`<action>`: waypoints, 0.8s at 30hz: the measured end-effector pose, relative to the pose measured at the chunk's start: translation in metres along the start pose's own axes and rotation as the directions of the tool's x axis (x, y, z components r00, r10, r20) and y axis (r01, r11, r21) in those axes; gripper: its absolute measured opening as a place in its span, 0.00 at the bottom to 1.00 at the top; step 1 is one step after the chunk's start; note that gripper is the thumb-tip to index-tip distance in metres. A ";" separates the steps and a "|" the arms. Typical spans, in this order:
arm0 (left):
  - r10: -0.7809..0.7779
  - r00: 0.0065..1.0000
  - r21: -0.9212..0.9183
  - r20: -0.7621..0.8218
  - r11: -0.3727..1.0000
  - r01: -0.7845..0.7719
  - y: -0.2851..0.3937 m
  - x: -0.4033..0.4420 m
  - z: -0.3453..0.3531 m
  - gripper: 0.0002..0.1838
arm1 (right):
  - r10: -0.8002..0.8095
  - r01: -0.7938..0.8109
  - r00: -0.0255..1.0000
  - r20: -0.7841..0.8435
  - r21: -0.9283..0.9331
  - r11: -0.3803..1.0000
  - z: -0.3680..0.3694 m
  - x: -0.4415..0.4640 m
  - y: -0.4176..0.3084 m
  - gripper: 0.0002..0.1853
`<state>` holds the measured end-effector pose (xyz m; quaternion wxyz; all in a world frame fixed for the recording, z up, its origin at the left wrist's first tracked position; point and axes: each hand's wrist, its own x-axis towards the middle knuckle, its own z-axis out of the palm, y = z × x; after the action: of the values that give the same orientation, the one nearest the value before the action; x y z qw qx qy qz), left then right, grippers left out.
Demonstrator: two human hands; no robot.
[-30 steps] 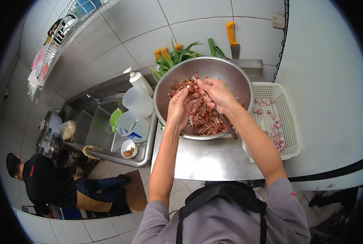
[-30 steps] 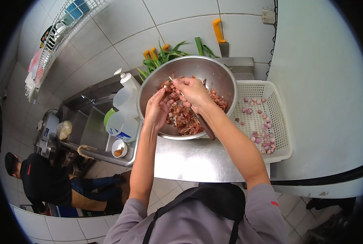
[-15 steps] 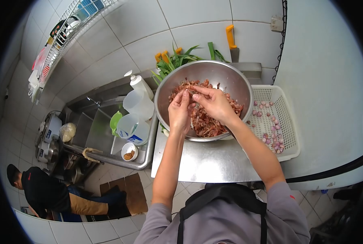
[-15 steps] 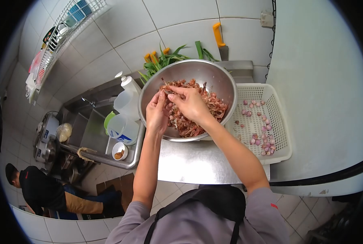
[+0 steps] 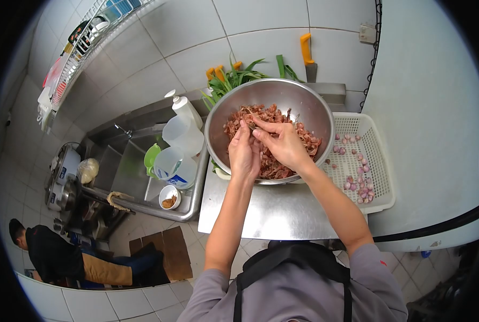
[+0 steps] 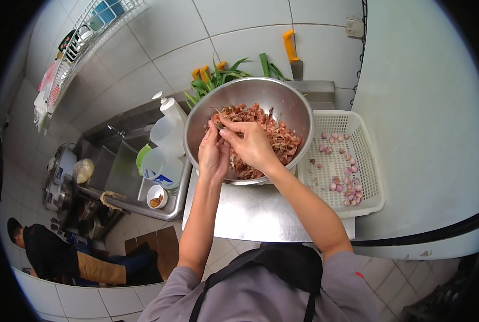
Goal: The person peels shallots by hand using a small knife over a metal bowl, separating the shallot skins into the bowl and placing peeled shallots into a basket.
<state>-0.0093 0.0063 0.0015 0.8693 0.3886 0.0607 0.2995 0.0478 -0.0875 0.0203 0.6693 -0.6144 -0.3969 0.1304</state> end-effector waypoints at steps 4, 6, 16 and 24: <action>0.079 0.995 -0.038 -0.056 0.996 -0.082 -0.005 0.002 0.001 0.15 | -0.131 0.127 0.989 -0.066 -0.061 0.990 0.008 0.002 0.005 0.18; 0.127 0.989 -0.074 -0.081 0.988 -0.133 -0.007 0.004 -0.002 0.15 | -0.141 0.135 0.986 -0.091 -0.072 0.988 0.015 0.004 0.004 0.18; 0.605 0.728 0.479 -0.323 0.767 -0.426 0.007 0.013 0.002 0.12 | -0.083 0.078 0.996 0.037 0.117 0.990 0.037 0.046 0.018 0.14; 0.800 0.535 0.469 -0.272 0.595 -0.652 0.071 -0.012 -0.035 0.14 | 0.057 -0.104 0.829 0.556 0.054 0.993 0.084 0.071 -0.026 0.19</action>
<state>-0.0649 0.0583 0.0268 0.5473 0.4270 0.1397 0.7061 0.0278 0.0147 0.0653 0.5443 -0.5384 -0.5416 0.3470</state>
